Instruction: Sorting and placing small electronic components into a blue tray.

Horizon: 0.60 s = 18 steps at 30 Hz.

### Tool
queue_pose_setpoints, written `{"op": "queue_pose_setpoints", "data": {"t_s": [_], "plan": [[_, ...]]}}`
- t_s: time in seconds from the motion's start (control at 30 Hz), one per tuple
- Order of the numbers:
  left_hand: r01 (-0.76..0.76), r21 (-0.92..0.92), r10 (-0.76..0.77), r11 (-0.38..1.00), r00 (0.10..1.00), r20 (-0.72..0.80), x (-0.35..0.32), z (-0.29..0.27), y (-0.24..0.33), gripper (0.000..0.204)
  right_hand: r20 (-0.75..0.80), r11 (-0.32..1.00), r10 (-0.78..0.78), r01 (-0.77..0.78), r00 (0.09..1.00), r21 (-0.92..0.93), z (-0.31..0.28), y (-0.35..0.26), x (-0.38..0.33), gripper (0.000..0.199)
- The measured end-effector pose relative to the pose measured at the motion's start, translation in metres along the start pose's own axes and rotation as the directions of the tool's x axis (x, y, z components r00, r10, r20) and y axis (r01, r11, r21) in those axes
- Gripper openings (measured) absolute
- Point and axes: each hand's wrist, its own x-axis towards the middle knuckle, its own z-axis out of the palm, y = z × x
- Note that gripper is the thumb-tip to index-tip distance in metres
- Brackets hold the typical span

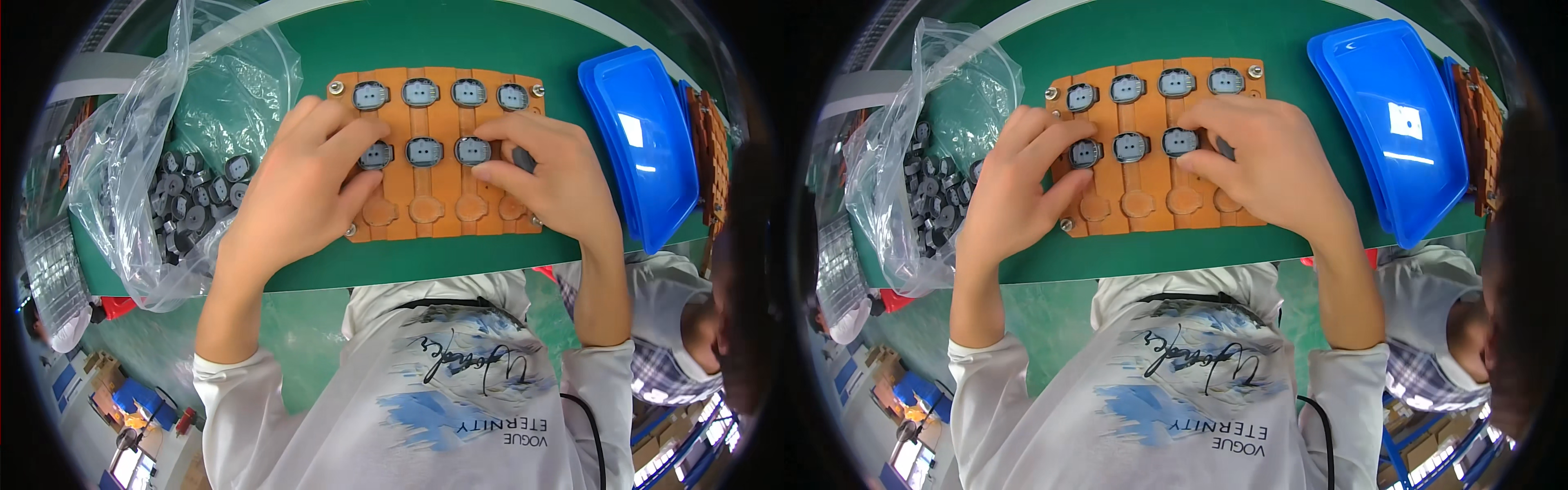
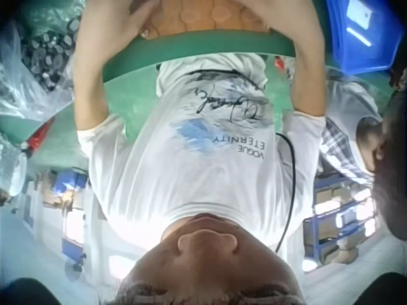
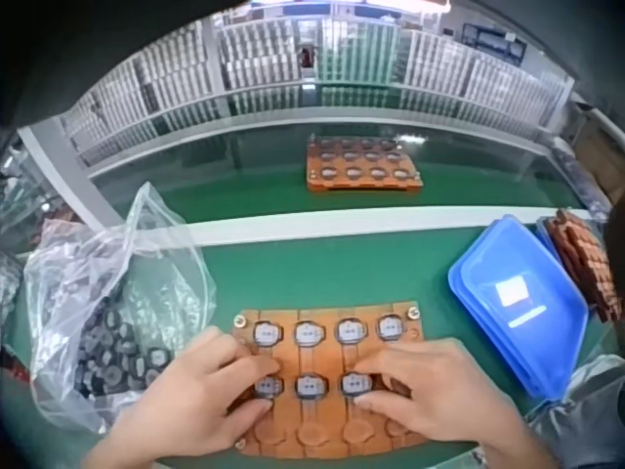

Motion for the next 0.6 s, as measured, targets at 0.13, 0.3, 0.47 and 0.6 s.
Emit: {"op": "queue_pose_setpoints", "data": {"t_s": [0.13,0.3,0.47,0.6], "plan": [[-0.028,0.024,0.027,0.999,0.999,0.042,0.005,-0.001,-0.003,0.033,-0.006,0.999,0.050,-0.050,0.999,0.000,0.002,-0.005,-0.003,0.034],[-0.026,-0.021,0.026,0.999,1.000,0.016,0.000,-0.005,-0.002,0.035,-0.024,0.996,0.025,-0.027,0.999,-0.091,0.004,-0.011,0.001,0.033],[-0.030,-0.034,0.030,0.999,1.000,0.000,0.000,-0.005,-0.005,0.035,0.002,0.986,0.036,-0.036,0.999,-0.162,0.002,-0.013,0.005,0.034],[-0.068,0.016,0.068,0.998,0.998,-0.001,0.003,-0.004,0.000,0.034,-0.024,0.981,-0.004,-0.001,1.000,-0.194,0.006,-0.014,0.003,0.033]]}}
